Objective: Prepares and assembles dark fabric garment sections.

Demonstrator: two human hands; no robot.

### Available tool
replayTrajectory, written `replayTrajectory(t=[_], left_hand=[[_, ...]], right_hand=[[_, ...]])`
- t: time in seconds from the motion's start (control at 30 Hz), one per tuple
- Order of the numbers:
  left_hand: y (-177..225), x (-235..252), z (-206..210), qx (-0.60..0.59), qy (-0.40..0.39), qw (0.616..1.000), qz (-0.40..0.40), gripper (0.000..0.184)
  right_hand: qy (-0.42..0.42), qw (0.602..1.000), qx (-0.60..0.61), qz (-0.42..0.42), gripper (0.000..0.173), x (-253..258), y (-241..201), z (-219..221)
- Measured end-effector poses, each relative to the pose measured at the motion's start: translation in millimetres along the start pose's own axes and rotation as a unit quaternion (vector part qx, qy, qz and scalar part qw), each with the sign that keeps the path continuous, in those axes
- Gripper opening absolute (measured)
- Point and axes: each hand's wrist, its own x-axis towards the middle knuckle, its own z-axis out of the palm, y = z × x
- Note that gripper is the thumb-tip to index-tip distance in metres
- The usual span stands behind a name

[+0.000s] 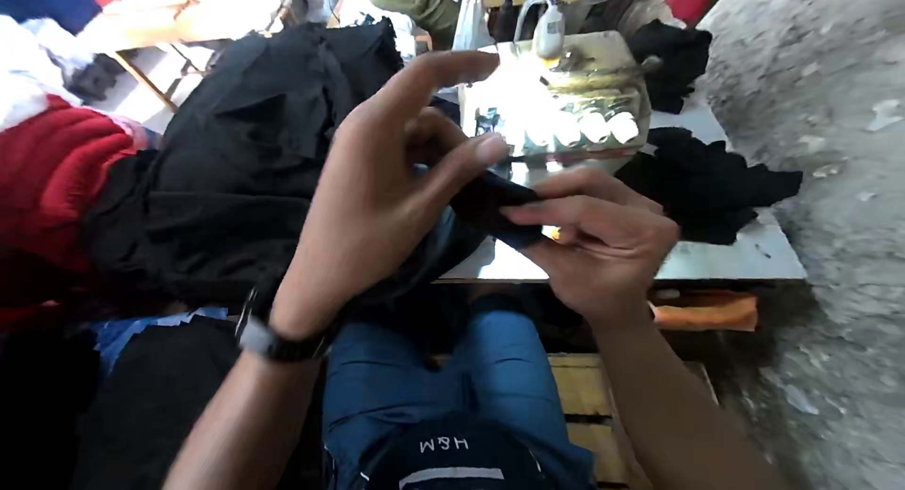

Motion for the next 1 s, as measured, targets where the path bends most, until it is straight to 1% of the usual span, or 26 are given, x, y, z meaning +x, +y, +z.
replayTrajectory(t=[0.03,0.07,0.1,0.13,0.17,0.2,0.27,0.3,0.37,0.43,0.5,0.53,0.57,0.6,0.63,0.67,0.7,0.73,0.77,0.8,0.9,1.0], left_hand=[[-10.7,-17.7,4.6,-0.025,0.016,1.000,-0.004,0.043],[-26.1,-33.8,14.6,-0.073,0.038,0.996,-0.017,0.038],[-42.4,-48.4,29.5,-0.127,0.061,0.989,-0.049,0.029],[-55.4,-61.1,45.5,-0.170,0.068,0.978,-0.099,0.021],[-63.4,-70.5,60.0,-0.214,0.060,0.962,-0.156,0.019],[-66.4,-75.3,71.9,-0.264,0.047,0.939,-0.216,0.022],[-65.3,-71.4,85.4,-0.367,0.030,0.877,-0.309,0.030],[-64.1,-66.7,88.9,-0.402,0.034,0.849,-0.340,0.032],[-63.1,-57.5,93.5,-0.443,0.046,0.814,-0.373,0.035],[-64.2,-51.6,99.0,-0.475,0.049,0.795,-0.375,0.040],[-65.2,-49.0,103.8,-0.504,0.064,0.776,-0.374,0.044],[-64.3,-49.0,105.1,-0.504,0.075,0.774,-0.376,0.045],[-62.0,-50.4,105.4,-0.491,0.085,0.780,-0.379,0.045],[-58.8,-52.3,104.7,-0.474,0.090,0.790,-0.379,0.045],[-56.4,-54.3,103.8,-0.459,0.094,0.800,-0.375,0.045],[-55.1,-56.3,103.4,-0.450,0.096,0.807,-0.371,0.046],[-55.8,-57.5,103.5,-0.448,0.097,0.809,-0.368,0.047],[-58.0,-57.1,104.3,-0.454,0.102,0.807,-0.363,0.048],[-61.2,-54.6,105.9,-0.469,0.112,0.800,-0.357,0.048],[-64.5,-51.7,106.7,-0.483,0.116,0.793,-0.354,0.049],[-76.9,-42.2,110.6,-0.534,0.136,0.759,-0.346,0.050],[-79.0,-40.0,112.5,-0.542,0.153,0.750,-0.348,0.046]], right_hand=[[0.029,0.998,-0.014,0.061,0.012,-15.6,-2.4,-7.4],[0.056,0.990,-0.046,0.124,0.017,-31.2,-6.1,-10.6],[0.068,0.979,-0.074,0.178,0.029,-44.6,-11.4,-8.7],[0.061,0.970,-0.091,0.217,0.042,-55.2,-18.2,-2.7],[0.049,0.966,-0.102,0.233,0.047,-63.9,-25.1,4.6],[0.039,0.965,-0.118,0.230,0.047,-70.2,-31.1,10.1],[0.026,0.965,-0.173,0.193,0.045,-75.7,-38.6,14.1],[0.019,0.964,-0.197,0.175,0.044,-77.4,-41.0,14.1],[0.007,0.962,-0.230,0.145,0.042,-81.2,-43.7,13.2],[-0.002,0.960,-0.248,0.128,0.040,-85.3,-44.6,10.8],[0.003,0.958,-0.247,0.147,0.037,-94.4,-43.2,11.0],[0.007,0.954,-0.240,0.180,0.038,-99.8,-41.5,12.3],[0.010,0.946,-0.225,0.234,0.043,-103.9,-39.1,13.2],[0.007,0.932,-0.197,0.304,0.050,-105.4,-35.1,13.0],[0.000,0.916,-0.145,0.375,0.051,-104.0,-30.6,11.0],[-0.003,0.901,-0.081,0.426,0.045,-101.7,-27.4,8.0],[-0.011,0.892,-0.039,0.450,0.031,-98.8,-26.8,5.5],[-0.035,0.891,-0.033,0.452,0.020,-95.9,-28.7,3.6],[-0.063,0.893,-0.042,0.443,0.017,-93.3,-32.3,2.1],[-0.077,0.898,-0.054,0.430,0.016,-92.1,-35.5,1.7],[-0.077,0.906,-0.069,0.410,0.014,-94.0,-40.9,2.8],[-0.082,0.906,-0.075,0.408,0.015,-96.3,-43.0,4.1]])
